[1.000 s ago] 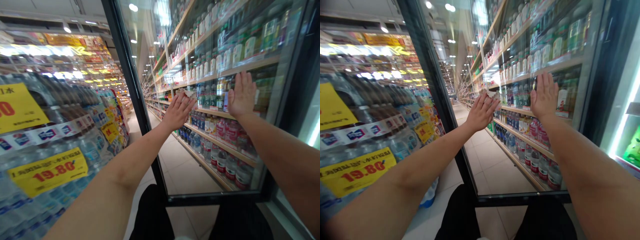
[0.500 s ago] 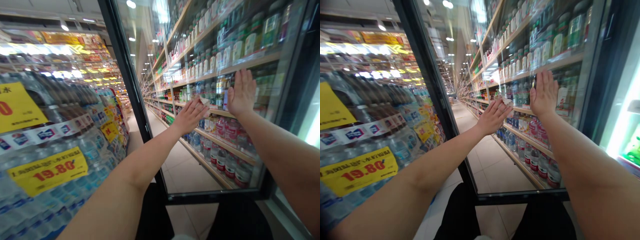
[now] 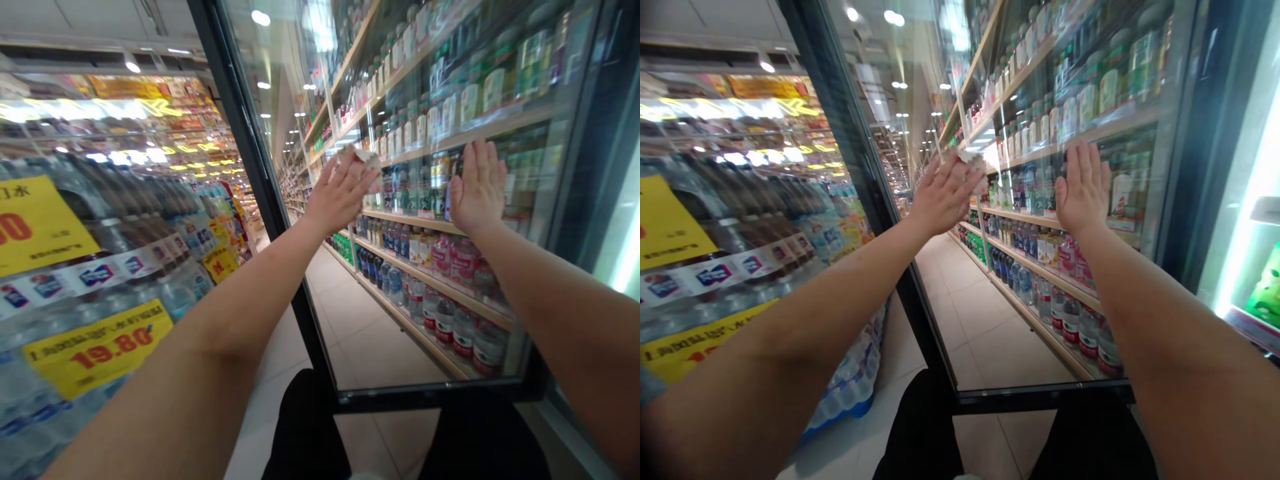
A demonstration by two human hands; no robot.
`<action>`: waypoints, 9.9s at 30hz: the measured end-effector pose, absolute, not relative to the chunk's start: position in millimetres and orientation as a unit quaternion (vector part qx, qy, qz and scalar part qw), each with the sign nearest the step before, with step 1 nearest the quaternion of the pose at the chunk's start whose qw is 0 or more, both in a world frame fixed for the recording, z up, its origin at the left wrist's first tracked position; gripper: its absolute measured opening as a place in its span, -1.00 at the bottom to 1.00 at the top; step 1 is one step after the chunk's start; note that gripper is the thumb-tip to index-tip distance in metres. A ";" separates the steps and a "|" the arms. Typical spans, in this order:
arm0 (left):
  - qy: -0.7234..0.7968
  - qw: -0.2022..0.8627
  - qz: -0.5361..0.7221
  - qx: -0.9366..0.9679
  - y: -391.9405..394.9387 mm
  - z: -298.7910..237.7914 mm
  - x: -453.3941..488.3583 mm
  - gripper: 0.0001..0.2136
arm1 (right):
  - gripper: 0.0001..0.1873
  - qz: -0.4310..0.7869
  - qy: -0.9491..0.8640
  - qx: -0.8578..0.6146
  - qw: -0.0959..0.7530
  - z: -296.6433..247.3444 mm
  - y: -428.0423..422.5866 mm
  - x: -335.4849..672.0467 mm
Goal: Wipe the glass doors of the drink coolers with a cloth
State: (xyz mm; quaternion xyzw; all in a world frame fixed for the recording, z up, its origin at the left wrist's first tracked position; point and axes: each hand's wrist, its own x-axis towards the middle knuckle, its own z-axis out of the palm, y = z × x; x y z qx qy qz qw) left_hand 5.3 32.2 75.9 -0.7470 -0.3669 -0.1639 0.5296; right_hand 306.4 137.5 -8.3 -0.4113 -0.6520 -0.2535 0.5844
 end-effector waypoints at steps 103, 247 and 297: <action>-0.268 0.550 0.011 -0.791 12.7 10.1 -11.1 -0.43 | -0.26 -0.279 -0.632 -0.393 0.607 -13.4 151.9 303.2; -0.367 0.553 -0.323 -0.674 19.1 22.4 -31.6 -0.49 | -0.29 -0.299 -0.611 -0.412 0.606 -44.9 152.4 287.5; -0.363 0.562 -0.152 -0.727 6.6 43.2 -32.8 -0.45 | -0.26 -0.243 -0.623 -0.463 0.582 -37.6 135.1 282.8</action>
